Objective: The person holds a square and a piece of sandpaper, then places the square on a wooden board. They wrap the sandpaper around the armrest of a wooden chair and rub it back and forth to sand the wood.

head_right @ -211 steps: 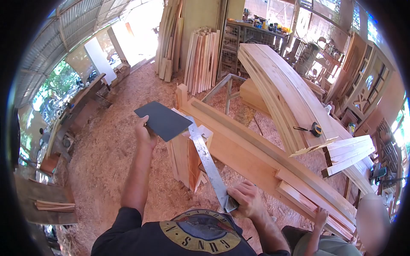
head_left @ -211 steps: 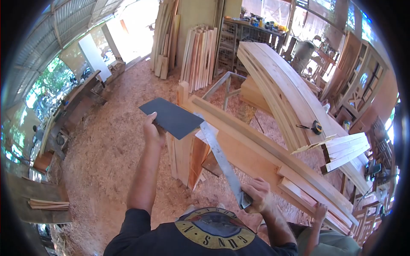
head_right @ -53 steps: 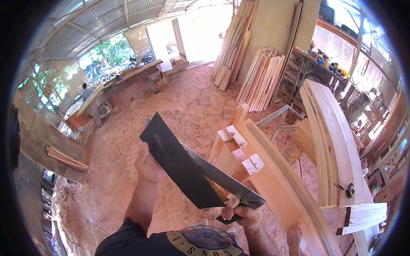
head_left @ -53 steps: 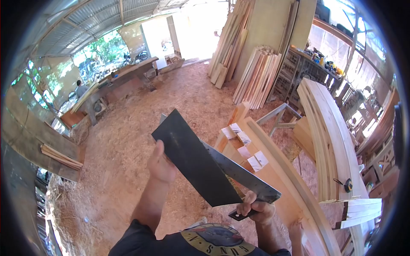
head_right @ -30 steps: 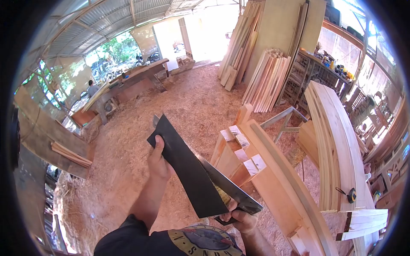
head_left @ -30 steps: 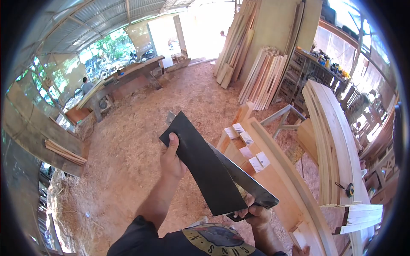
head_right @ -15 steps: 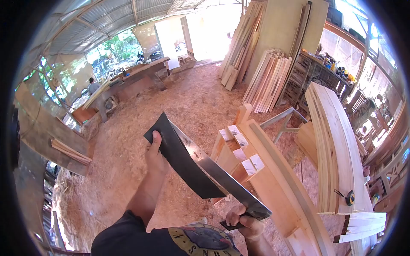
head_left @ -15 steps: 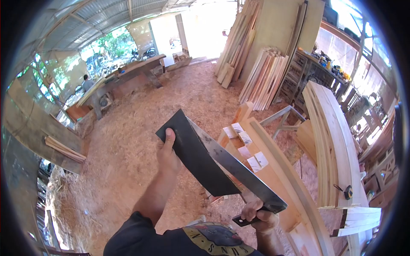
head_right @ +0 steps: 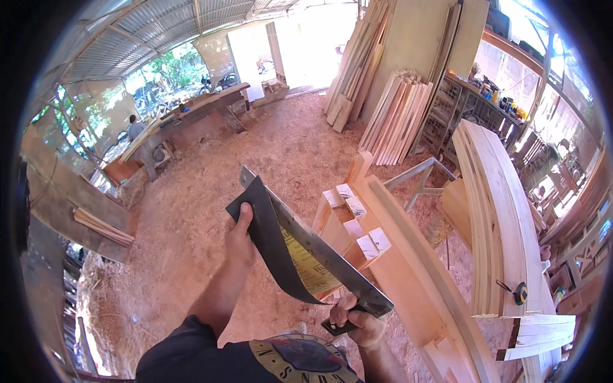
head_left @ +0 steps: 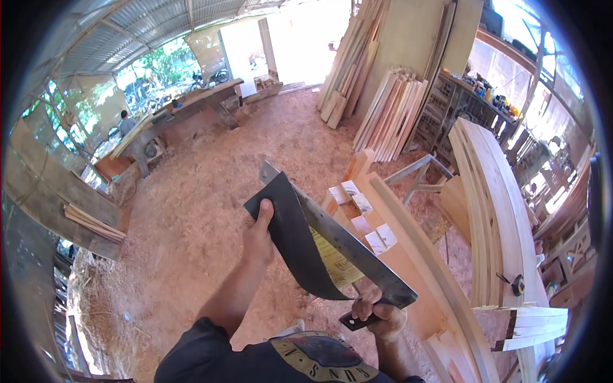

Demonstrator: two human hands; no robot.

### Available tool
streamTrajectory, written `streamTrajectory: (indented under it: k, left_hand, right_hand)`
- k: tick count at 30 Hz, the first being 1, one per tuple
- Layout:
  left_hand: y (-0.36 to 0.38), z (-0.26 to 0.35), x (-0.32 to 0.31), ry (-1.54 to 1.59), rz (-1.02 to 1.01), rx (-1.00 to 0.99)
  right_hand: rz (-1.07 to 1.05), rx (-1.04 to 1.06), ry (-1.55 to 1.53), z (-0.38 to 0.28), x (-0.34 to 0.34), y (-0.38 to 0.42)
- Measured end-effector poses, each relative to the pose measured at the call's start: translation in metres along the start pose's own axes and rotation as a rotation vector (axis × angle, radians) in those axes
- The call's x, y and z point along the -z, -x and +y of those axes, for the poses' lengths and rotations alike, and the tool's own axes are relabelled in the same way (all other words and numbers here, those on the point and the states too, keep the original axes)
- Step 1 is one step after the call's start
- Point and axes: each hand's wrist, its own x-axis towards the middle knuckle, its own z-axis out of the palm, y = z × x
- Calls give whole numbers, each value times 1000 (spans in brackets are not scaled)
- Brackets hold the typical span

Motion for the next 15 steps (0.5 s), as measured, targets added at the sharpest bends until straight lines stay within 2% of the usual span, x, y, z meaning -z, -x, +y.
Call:
streamTrajectory:
  k: [2,5,6,7,9,10,11,12,13,15]
  left_hand:
    - [-2,-5,7,-20,58,-13]
    - [-11,-11,32,-83,197,-26]
    - [-12,-14,56,-118,237,-24]
    - [-14,-14,69,-159,269,-21]
    - [-10,-15,72,-307,317,-76]
    - [-7,-20,69,-377,326,-89]
    - [-6,-18,66,-291,301,29]
    - [-6,-18,66,-293,274,53]
    - [-7,-18,65,-294,249,72]
    - [-5,-16,50,-284,205,56]
  right_hand:
    - [24,21,-31,1,-4,5]
    - [46,474,154,-17,-6,4]
    - [56,633,221,-49,-8,0]
    - [30,607,-86,-75,6,6]
    - [196,543,115,-105,13,9]
    - [354,314,35,-108,26,12]
    - [483,198,49,-104,30,5]
    - [554,189,212,-95,37,-6]
    - [499,182,453,-86,56,-17]
    - [527,152,653,-62,91,-36]
